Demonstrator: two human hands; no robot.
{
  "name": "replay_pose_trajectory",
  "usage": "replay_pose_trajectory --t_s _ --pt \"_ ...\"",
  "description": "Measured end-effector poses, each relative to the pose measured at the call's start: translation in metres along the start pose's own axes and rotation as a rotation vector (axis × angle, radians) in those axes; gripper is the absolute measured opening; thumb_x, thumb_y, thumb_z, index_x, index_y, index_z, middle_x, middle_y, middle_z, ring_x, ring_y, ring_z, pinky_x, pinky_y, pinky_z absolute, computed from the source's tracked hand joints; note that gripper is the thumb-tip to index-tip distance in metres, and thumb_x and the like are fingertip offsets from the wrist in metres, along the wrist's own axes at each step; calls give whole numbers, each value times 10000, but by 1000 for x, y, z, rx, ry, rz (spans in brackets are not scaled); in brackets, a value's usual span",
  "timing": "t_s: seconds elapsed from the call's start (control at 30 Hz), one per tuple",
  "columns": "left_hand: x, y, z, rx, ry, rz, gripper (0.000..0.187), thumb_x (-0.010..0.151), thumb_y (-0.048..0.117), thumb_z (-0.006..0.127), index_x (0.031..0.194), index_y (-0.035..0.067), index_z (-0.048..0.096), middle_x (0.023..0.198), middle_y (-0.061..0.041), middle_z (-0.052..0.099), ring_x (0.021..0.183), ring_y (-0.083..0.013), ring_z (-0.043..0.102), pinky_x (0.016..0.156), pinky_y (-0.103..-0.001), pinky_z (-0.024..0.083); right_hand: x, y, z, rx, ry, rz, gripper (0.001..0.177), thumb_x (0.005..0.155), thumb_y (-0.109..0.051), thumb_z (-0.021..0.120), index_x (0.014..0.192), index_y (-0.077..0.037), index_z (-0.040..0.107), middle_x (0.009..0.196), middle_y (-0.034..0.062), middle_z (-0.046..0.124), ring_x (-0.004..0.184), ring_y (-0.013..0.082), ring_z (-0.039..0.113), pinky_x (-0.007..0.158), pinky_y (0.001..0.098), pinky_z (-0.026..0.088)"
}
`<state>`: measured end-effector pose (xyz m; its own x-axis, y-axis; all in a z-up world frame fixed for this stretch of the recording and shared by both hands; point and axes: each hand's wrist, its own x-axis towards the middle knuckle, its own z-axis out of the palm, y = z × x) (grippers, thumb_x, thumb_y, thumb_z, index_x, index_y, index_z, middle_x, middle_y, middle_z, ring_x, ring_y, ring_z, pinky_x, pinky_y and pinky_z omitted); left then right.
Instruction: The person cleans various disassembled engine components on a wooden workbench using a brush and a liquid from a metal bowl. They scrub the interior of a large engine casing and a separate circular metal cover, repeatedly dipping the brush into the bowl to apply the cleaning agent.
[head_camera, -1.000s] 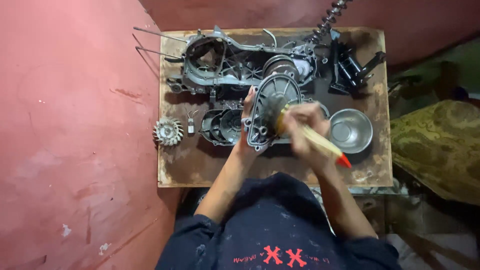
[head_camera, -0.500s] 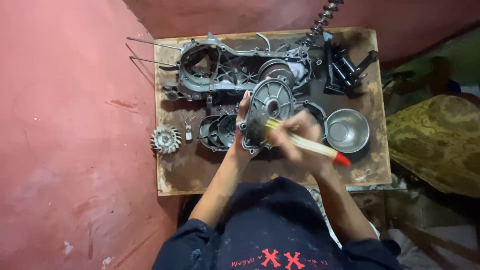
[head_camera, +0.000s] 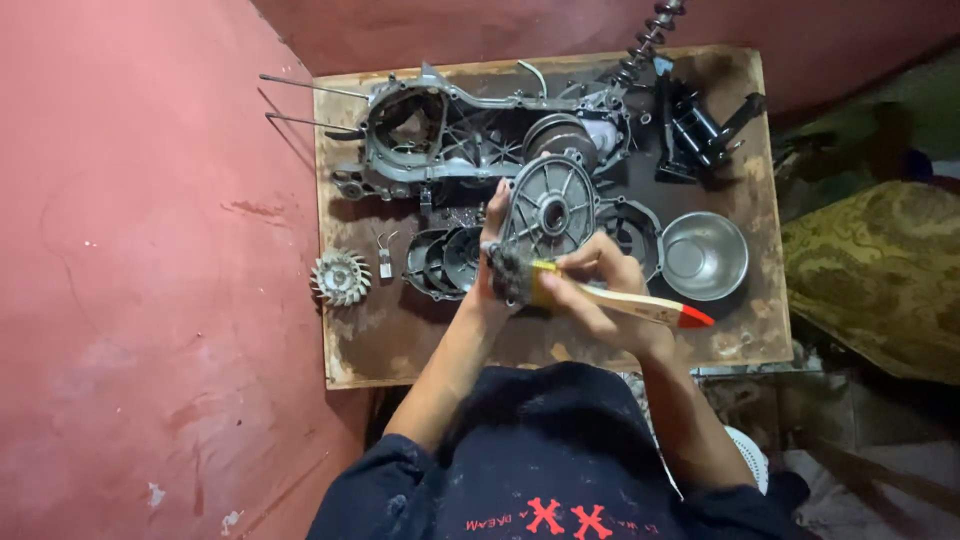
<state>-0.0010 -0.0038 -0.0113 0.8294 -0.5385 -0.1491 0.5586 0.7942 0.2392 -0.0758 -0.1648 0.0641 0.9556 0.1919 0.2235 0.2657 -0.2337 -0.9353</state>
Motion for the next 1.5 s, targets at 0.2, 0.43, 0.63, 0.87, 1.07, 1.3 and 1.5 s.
replay_pose_trajectory --t_s 0.2,0.43,0.63,0.87,1.07,1.3,1.5 --pt "2 -7 5 -60 -44 22 598 1125 572 436 1418 76 594 1297 -117 674 1179 -249 654 1075 -438 516 8 -12 3 -136 282 -52 212 996 -107 722 1071 -20 544 808 61 712 696 76 693 618 242 551" --pt "7 -21 24 -5 101 -8 595 1064 537 420 1424 92 583 1339 -102 676 1211 -233 653 1096 -426 509 -1 6 -18 149 389 37 249 1080 -79 692 1172 -28 466 932 95 689 763 87 653 632 245 535" --pt "12 -29 14 -92 26 -16 577 1104 526 405 1455 96 562 1343 -104 665 1203 -245 643 1096 -440 504 4 2 -22 -3 336 -157 183 1087 -60 639 1140 -30 467 987 119 692 854 109 703 666 268 594" --pt "11 -12 30 -42 13 -33 590 1073 552 407 1405 96 579 1306 -114 674 1180 -255 652 1056 -443 521 10 10 -19 125 223 36 203 1014 -63 677 1100 -43 495 860 64 709 717 71 666 591 234 540" --pt "13 -22 36 12 -51 -21 570 1117 548 445 1391 76 610 1268 -113 690 1149 -251 657 1022 -435 542 -9 14 -26 216 206 11 206 1021 -50 675 1103 -39 486 849 65 686 706 90 662 581 245 538" --pt "15 -23 29 46 28 -1 588 1092 566 466 1429 99 583 1317 -100 672 1181 -231 656 1069 -425 535 -8 -3 -29 240 121 -49 217 1023 -73 671 1102 -65 469 812 21 676 677 48 657 575 216 525" --pt "14 -30 14 145 9 77 532 1095 482 447 1481 130 550 1400 -88 642 1268 -211 632 1130 -436 511 -5 5 -21 96 402 32 240 1072 -80 683 1172 -52 466 865 51 627 700 54 563 587 225 461"
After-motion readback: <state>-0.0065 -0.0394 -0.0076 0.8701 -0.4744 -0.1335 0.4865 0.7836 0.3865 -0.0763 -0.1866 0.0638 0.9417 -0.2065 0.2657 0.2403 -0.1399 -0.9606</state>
